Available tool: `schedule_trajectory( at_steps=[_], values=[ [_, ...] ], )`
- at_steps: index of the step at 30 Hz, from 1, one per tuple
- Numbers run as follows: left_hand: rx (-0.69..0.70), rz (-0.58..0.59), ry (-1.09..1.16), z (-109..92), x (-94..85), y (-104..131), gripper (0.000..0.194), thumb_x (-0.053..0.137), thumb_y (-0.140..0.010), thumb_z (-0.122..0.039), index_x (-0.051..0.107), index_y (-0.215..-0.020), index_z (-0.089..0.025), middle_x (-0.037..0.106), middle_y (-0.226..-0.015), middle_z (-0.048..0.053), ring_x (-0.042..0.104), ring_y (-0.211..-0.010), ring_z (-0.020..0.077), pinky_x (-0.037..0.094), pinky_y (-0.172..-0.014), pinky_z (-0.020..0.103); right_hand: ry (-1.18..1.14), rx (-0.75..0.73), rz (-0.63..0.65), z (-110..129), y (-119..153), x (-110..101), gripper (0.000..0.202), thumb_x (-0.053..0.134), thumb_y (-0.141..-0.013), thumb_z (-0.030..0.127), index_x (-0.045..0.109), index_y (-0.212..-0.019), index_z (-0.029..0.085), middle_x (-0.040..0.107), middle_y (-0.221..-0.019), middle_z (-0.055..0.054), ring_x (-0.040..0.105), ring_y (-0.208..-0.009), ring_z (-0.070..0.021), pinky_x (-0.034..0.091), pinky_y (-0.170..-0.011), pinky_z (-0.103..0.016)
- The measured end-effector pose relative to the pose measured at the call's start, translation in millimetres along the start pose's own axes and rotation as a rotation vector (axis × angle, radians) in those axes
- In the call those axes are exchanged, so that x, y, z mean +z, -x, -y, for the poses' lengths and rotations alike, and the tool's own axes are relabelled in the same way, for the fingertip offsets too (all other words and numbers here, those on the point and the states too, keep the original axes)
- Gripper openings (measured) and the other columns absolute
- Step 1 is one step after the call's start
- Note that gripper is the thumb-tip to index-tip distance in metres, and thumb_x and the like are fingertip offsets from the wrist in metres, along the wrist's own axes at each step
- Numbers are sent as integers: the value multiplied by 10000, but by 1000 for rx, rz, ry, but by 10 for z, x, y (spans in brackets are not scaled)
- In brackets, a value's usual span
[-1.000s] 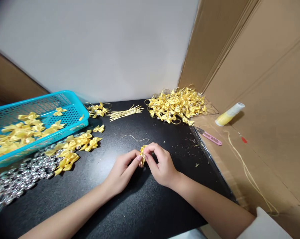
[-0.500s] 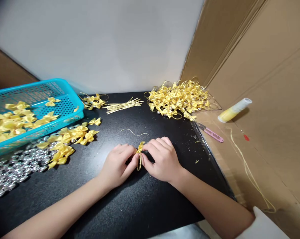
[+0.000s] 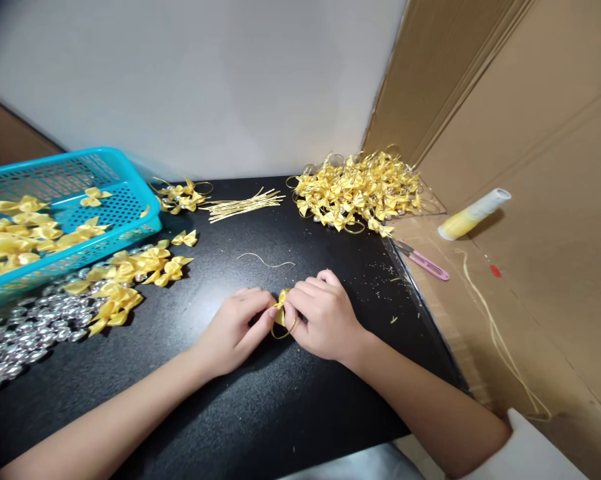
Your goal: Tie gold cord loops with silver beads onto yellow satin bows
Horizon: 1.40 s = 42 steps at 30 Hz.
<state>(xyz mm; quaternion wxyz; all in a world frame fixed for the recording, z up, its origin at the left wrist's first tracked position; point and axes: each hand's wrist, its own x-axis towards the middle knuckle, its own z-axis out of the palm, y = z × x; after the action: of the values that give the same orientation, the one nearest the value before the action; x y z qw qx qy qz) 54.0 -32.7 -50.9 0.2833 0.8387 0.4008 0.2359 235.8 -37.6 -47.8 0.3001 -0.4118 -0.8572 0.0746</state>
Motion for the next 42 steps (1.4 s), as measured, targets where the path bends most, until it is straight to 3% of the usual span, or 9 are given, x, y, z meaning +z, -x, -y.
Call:
schedule_trajectory(
  at_steps=[6,14,18,21,27,37,42],
  values=[
    [-14,9,253,11,-27,-19,351,392,-938,-280,393,-598,-193,391,-552,-43,404,-558,121,332,-613,269,-203,103,-70,10,-12,-21,262,469,-876,173,452,-615,197,424,-531,47,391,-503,-105,308,-617,-288],
    [-54,48,367,30,-45,9,314,329,-923,-269,446,-641,-195,485,-599,-13,476,-611,140,372,-633,278,-345,154,2,-9,-9,-49,280,474,-899,222,496,-622,194,486,-535,38,444,-514,-106,356,-607,-269],
    [-17,-25,241,1,-15,42,73,496,-803,-270,511,-787,-200,572,-693,-4,517,-658,156,392,-661,293,-319,211,-65,29,8,-21,295,483,-895,215,497,-601,192,470,-520,36,444,-500,-107,358,-588,-266],
    [-43,-124,80,-17,42,59,175,609,-765,-338,503,-813,-207,577,-696,-8,514,-647,160,384,-651,298,-289,227,-102,66,17,4,288,488,-891,208,515,-604,192,473,-518,36,434,-488,-107,358,-589,-269],
    [-71,-157,31,-5,74,58,182,467,-911,-318,518,-779,-204,596,-695,7,530,-664,163,388,-659,301,-262,216,-103,88,21,31,313,508,-872,206,461,-563,195,435,-504,46,418,-483,-100,346,-580,-261],
    [-77,-119,143,1,55,33,258,459,-912,-329,500,-694,-198,528,-608,-13,487,-604,143,387,-637,278,-197,138,-90,17,3,13,288,510,-854,204,441,-574,198,412,-503,58,397,-480,-95,318,-604,-287],
    [-61,-146,163,40,69,45,217,466,-924,-299,521,-743,-192,549,-646,-11,493,-614,138,386,-645,272,-217,52,-102,5,-5,-70,139,512,-780,137,500,-659,204,446,-539,53,418,-500,-107,324,-629,-306]
  ],
)
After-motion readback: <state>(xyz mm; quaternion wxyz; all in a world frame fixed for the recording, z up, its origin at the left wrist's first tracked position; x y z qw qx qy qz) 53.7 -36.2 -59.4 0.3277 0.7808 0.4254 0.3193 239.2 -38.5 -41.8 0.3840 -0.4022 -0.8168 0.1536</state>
